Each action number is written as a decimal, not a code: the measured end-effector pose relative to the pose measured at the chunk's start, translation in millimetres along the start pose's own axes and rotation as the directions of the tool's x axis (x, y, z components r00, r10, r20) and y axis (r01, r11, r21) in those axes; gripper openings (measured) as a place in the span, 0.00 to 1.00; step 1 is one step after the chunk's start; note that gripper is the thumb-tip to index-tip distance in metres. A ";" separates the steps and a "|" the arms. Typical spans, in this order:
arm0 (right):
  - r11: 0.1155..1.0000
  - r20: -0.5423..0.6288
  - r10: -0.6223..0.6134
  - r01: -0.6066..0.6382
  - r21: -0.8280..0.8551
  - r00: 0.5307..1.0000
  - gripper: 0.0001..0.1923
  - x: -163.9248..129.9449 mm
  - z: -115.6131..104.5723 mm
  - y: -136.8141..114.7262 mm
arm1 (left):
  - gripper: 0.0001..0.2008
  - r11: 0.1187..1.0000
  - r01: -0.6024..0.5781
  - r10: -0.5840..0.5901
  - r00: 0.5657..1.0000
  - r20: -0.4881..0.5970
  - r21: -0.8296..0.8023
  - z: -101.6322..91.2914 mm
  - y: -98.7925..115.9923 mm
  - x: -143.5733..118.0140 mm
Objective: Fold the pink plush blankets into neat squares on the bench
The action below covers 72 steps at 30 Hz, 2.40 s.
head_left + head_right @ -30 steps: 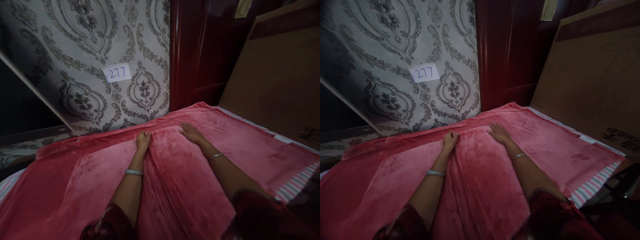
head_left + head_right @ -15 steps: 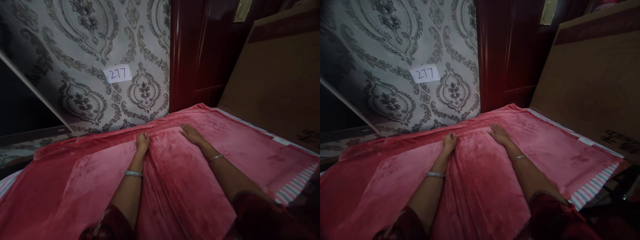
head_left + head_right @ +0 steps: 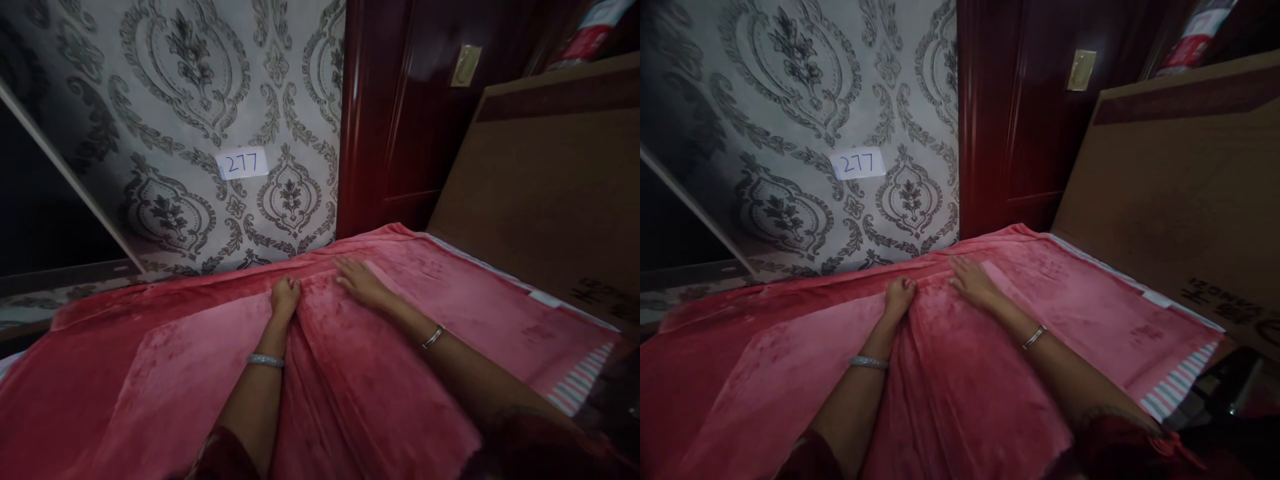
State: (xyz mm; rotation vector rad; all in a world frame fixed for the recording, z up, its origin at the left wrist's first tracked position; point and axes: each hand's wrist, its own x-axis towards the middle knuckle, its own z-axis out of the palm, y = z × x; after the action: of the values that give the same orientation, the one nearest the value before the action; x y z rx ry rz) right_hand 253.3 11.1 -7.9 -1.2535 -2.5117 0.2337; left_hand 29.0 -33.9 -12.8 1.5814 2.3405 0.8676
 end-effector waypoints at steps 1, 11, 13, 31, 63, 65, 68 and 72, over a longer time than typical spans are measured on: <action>0.999 0.055 -0.045 0.046 -0.011 0.997 0.36 0.3 4.9 -15.7 | 0.08 1.000 0.002 -0.002 1.000 0.003 0.009 -0.2 0.2 -0.1; 0.991 0.150 0.047 -0.027 -0.133 0.988 0.34 -3.2 20.4 3.8 | 0.08 0.997 0.002 -0.004 1.000 0.027 0.083 1.8 -0.9 3.0; 0.977 0.144 0.179 -0.158 -0.147 0.973 0.33 -8.7 9.3 33.5 | 0.08 0.996 0.004 -0.006 1.000 0.024 0.087 3.4 -1.6 4.1; 0.994 0.165 -0.094 0.102 -0.038 0.982 0.35 -122.5 3.4 -45.9 | 0.24 0.827 -0.521 0.546 0.834 -0.079 0.210 -9.4 42.8 -25.4; 0.985 0.099 0.146 -0.135 -0.111 0.984 0.30 -232.6 -23.0 -26.1 | 0.32 0.367 -0.928 0.702 0.231 0.674 -0.063 -31.7 50.7 -243.9; 0.968 0.073 0.219 -0.207 -0.145 0.973 0.31 -242.1 -22.3 -8.4 | 0.38 0.382 -0.923 0.671 0.243 0.701 -0.045 -23.2 37.5 -256.0; 0.925 0.029 0.358 -0.350 -0.147 0.933 0.31 -259.8 -24.7 27.1 | 0.40 0.395 -0.917 0.672 0.251 0.697 -0.051 -15.3 29.0 -259.2; 0.865 0.012 0.490 -0.484 -0.131 0.872 0.30 -277.2 -28.7 65.6 | 0.39 0.417 -0.903 0.682 0.234 0.693 -0.105 -23.9 30.4 -259.2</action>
State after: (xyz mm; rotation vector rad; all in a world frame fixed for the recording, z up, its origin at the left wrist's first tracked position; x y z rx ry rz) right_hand 468.3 -170.9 -58.8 -1.9467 -2.2245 0.2238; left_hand 149.4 -266.5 -18.9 2.7445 1.0228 -0.1082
